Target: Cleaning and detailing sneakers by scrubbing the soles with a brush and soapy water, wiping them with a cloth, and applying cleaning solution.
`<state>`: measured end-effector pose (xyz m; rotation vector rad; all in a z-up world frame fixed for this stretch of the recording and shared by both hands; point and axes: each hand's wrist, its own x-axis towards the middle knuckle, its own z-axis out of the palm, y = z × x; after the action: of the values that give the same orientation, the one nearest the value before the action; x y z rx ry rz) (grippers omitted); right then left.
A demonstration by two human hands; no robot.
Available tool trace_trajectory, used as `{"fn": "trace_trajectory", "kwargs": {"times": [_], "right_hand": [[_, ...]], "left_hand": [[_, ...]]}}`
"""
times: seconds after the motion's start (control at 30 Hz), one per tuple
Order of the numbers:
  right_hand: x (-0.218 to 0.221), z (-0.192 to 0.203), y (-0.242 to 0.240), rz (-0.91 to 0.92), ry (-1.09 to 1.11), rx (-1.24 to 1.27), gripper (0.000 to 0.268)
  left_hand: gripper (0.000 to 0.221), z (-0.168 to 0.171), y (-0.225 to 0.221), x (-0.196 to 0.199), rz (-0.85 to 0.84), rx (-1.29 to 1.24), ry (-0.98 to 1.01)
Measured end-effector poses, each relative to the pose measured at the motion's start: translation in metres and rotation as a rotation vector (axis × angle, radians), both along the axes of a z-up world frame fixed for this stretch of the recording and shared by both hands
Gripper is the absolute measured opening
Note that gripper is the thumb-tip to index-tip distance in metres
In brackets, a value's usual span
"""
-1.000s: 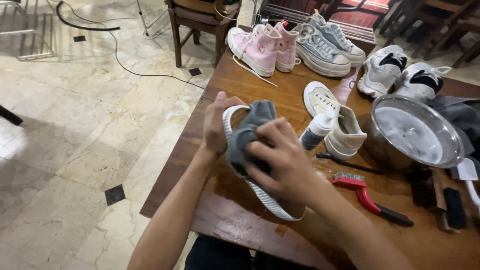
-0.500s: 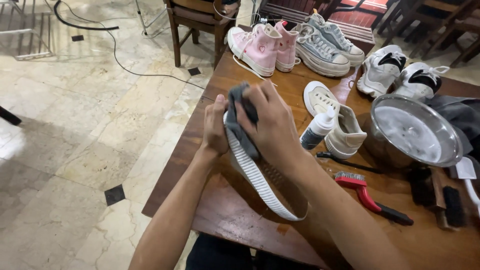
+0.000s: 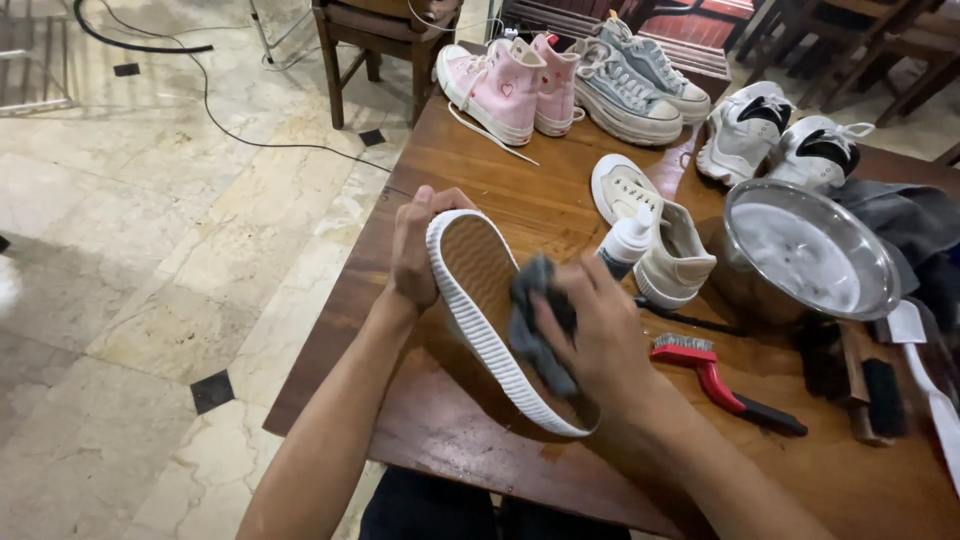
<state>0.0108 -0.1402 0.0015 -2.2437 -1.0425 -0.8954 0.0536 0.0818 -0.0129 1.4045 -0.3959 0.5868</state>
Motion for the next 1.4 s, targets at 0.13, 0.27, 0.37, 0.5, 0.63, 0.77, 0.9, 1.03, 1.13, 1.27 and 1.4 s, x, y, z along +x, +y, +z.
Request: {"fn": "trace_trajectory", "kwargs": {"times": [0.13,0.27,0.37,0.5,0.63,0.77,0.9,1.03,1.13,1.27,1.4], "right_hand": [[0.059,0.028,0.043,0.067,0.01,0.148,0.015],[0.096,0.033,0.065,0.133,0.111,0.148,0.027],[0.102,0.028,0.067,0.107,0.347,0.077,0.032],[0.067,0.046,0.047,0.118,0.706,0.039,0.033],[0.026,0.037,-0.001,0.279,0.969,0.178,0.055],[0.008,0.002,-0.036,0.219,1.201,0.453,0.061],[0.007,-0.031,-0.04,0.284,1.043,0.914,0.055],[-0.025,-0.005,-0.007,0.318,1.115,1.157,0.053],[-0.03,-0.009,-0.01,0.316,0.95,1.059,0.043],[-0.02,-0.007,-0.044,0.18,0.864,0.481,0.038],[-0.032,0.028,-0.085,-0.151,0.38,-0.019,0.027]], "left_hand": [[0.068,-0.007,0.006,0.012,-0.024,-0.023,-0.075],[0.065,-0.021,0.009,0.017,-0.061,-0.089,-0.099],[0.064,-0.015,0.006,0.013,-0.091,-0.13,-0.098],[0.066,-0.014,0.012,0.01,-0.045,-0.187,-0.058],[0.063,-0.022,0.015,0.014,-0.055,-0.271,-0.004],[0.064,-0.033,0.008,0.023,-0.08,-0.471,0.112],[0.073,-0.036,0.002,0.031,-0.1,-0.651,0.226],[0.065,0.011,-0.064,-0.015,-0.216,-0.653,0.348],[0.091,0.021,-0.086,-0.036,-0.501,-0.689,0.703],[0.077,0.018,-0.083,-0.041,-0.621,-0.823,0.556],[0.081,0.019,-0.075,-0.035,-0.743,-0.869,0.584]]}}
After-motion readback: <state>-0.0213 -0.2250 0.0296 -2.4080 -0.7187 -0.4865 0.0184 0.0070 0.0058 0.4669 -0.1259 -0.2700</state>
